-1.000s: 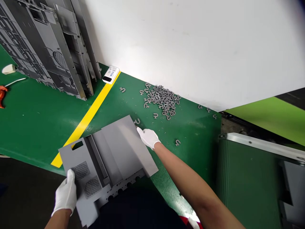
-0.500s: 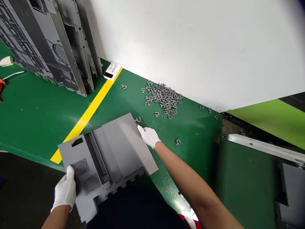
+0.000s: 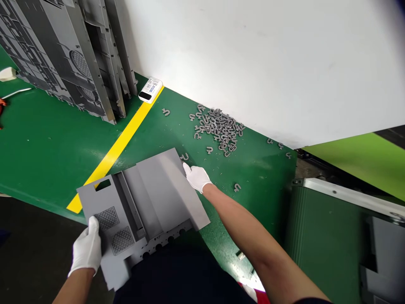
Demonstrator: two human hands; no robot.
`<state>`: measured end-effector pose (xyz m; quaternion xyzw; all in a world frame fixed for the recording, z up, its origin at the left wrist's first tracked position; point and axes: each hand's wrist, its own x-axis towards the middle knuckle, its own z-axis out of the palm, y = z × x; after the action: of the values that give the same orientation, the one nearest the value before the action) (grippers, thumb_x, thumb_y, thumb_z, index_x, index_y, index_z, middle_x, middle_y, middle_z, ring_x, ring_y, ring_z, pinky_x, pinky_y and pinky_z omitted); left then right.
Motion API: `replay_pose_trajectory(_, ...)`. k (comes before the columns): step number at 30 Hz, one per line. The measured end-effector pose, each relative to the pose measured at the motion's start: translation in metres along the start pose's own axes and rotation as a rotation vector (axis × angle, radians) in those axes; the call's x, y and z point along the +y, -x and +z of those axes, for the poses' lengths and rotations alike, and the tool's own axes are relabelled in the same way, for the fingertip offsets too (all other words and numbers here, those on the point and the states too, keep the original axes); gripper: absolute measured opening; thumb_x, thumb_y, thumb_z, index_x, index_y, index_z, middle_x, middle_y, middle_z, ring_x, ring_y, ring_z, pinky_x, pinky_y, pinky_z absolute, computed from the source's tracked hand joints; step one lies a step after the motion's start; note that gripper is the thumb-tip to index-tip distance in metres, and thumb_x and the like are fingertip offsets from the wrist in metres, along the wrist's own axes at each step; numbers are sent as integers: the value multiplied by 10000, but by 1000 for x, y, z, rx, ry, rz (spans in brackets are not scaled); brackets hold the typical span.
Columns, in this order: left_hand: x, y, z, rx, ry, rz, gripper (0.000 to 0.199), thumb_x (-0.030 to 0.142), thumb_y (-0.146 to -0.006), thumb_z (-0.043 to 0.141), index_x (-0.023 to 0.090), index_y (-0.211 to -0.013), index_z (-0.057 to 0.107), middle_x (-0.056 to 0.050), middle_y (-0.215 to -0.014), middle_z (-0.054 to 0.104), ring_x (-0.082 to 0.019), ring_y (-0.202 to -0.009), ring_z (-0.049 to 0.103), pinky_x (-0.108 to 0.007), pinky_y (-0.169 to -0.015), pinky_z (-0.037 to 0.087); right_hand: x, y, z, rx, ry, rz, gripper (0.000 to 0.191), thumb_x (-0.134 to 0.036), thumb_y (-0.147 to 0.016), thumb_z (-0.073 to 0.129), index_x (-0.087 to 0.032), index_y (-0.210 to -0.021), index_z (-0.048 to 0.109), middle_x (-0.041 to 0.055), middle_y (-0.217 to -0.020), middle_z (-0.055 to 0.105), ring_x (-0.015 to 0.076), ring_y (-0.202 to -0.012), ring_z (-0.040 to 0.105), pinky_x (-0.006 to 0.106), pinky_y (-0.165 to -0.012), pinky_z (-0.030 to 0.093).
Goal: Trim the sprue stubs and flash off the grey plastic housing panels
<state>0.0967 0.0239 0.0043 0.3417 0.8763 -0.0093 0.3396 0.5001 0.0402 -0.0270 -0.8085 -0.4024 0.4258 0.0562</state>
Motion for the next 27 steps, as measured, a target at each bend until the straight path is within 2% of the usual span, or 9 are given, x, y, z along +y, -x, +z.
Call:
replay_pose_trajectory(2,-2,-3,1,-9,20,-19,763,764,-899,432,113,-1168,726,-155,-1064,724,-294,-815,637,-411,-750,509,-1,0,-1,2,1,-9,687,-679,-1040,233,-200,-947,716,191,-1070,764,316,-1074,691,380,-920,485)
replay_pose_trajectory(6,-4,-7,2,-6,17,-13,785,764,-894,438,110,-1232,711,-171,-1110,720,-305,-837,646,-421,-775,514,-1,5,-7,7,-18,5,723,-736,-1017,212,-216,-911,702,167,-1021,768,313,-998,702,390,-865,499)
replay_pose_trajectory(11,6,3,-2,-21,-5,-18,796,759,-903,418,97,-1228,717,-175,-1097,723,-293,-824,640,-415,-773,522,-3,11,-14,-15,-40,4,751,-784,-991,186,-235,-871,683,131,-972,766,300,-937,707,385,-823,505)
replay_pose_trajectory(15,8,6,-4,-21,-14,-17,771,744,-911,421,103,-1214,723,-168,-1084,723,-281,-798,630,-404,-751,515,-8,10,-16,-26,-36,25,745,-757,-999,195,-210,-908,693,169,-1031,762,336,-985,707,425,-856,507)
replay_pose_trajectory(20,-1,-3,-1,-15,12,-20,782,782,-889,427,116,-1159,734,-148,-1024,727,-272,-730,607,-398,-682,491,-15,5,-17,-33,-42,26,763,-759,-998,192,-200,-963,711,190,-1120,756,343,-1062,696,440,-916,507)
replay_pose_trajectory(27,-7,-7,2,-11,36,-17,741,769,-891,447,130,-1133,736,-139,-1030,726,-270,-758,604,-398,-707,491,-13,-3,-11,-20,-38,11,774,-746,-1007,180,-188,-982,717,209,-1119,754,347,-1087,690,447,-953,501)
